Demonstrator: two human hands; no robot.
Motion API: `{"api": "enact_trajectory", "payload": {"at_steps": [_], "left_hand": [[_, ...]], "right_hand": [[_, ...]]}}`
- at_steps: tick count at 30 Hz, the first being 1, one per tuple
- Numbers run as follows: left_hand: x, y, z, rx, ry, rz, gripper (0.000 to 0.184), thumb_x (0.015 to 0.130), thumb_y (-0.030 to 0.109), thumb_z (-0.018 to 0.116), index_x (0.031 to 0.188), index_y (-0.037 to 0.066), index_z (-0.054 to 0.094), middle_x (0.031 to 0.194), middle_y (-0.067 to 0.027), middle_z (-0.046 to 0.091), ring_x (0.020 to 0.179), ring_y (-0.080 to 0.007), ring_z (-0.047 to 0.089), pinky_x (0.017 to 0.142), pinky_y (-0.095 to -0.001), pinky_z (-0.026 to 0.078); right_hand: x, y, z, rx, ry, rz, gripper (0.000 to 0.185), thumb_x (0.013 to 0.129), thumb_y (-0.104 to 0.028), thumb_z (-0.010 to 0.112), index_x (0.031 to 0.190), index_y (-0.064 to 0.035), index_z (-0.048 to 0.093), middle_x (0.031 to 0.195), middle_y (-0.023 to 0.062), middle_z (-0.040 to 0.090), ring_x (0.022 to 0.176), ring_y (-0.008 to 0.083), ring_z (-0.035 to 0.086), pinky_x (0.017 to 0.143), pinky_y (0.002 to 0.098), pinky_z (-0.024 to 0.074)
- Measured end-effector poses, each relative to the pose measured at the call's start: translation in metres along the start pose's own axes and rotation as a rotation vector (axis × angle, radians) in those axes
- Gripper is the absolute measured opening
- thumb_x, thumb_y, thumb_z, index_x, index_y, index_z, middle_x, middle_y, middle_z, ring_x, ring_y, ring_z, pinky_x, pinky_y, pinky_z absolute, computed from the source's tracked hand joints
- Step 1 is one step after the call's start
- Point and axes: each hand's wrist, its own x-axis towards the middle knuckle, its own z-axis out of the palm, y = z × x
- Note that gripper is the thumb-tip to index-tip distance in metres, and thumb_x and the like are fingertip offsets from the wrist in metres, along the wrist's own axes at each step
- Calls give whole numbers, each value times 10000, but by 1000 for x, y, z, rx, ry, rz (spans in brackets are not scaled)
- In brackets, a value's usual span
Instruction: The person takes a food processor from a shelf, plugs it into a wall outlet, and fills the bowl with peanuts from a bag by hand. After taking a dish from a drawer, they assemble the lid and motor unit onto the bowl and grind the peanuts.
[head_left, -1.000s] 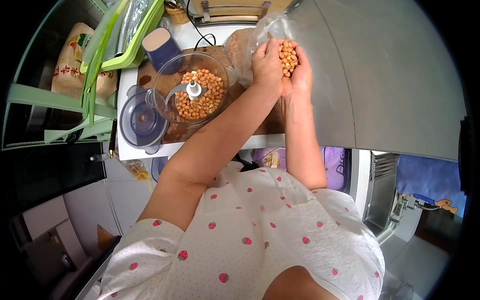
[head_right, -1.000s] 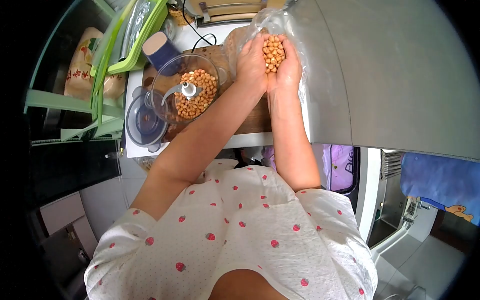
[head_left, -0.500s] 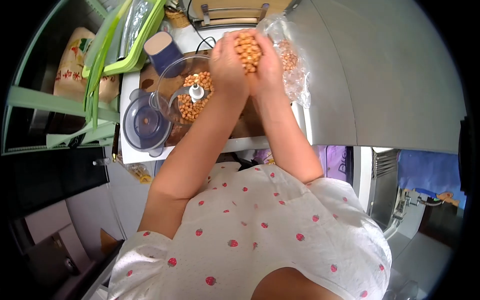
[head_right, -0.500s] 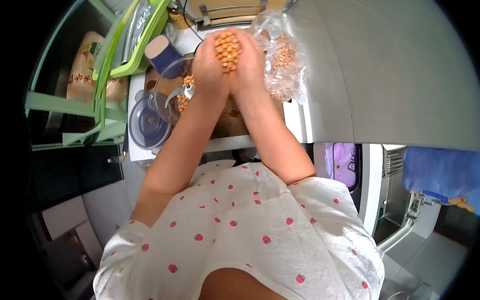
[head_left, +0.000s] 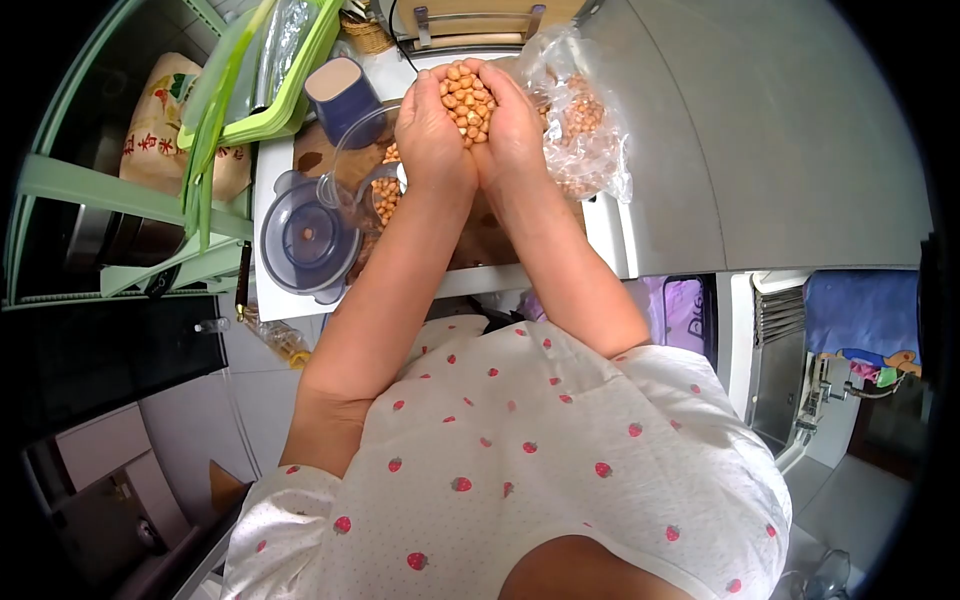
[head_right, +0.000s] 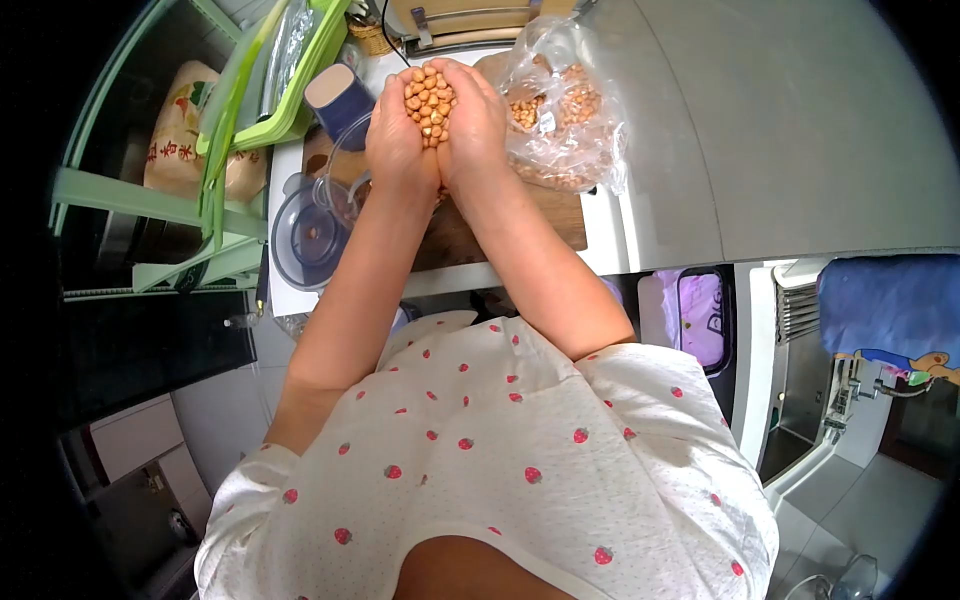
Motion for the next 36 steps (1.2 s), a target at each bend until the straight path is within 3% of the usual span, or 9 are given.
{"api": "enact_trajectory", "payload": {"at_steps": [13, 15, 23, 25, 36], "left_hand": [[1, 20, -2, 35, -36, 30, 272, 930, 225, 381, 883, -5, 519, 837, -71, 571, 731, -138, 568, 657, -251, 497], [3, 24, 0, 50, -22, 2, 249, 922, 200, 378, 957, -7, 512, 904, -75, 570, 798, -162, 584, 708, -271, 499], [10, 30, 0, 29, 39, -10, 214, 895, 176, 420, 918, -5, 531, 883, -88, 589, 777, -179, 600, 691, -296, 522], [11, 29, -1, -35, 57, -29, 235, 898, 202, 438, 855, -5, 541, 824, -82, 586, 713, -173, 596, 634, -278, 525], [7, 39, 0, -39, 70, -50, 186, 869, 159, 459, 925, -9, 517, 878, -96, 570, 753, -189, 592, 644, -294, 531]], "right_hand": [[-1, 8, 13, 56, -59, 35, 120, 830, -89, 499, 860, 17, 548, 799, 77, 584, 705, 149, 575, 652, 254, 486], [4, 10, 16, 78, -42, 52, 118, 823, -88, 510, 851, 18, 555, 795, 74, 587, 704, 145, 577, 651, 250, 485], [5, 13, 24, 79, -34, 27, 82, 801, -63, 537, 816, 9, 573, 791, 73, 591, 696, 147, 579, 653, 258, 492], [3, 15, 24, 79, -32, 17, 76, 797, -62, 542, 816, 5, 573, 785, 71, 590, 699, 149, 579, 657, 261, 493], [-6, 12, 32, 67, -42, -15, 85, 789, -74, 556, 813, 6, 574, 778, 64, 582, 707, 142, 572, 653, 258, 488]]}}
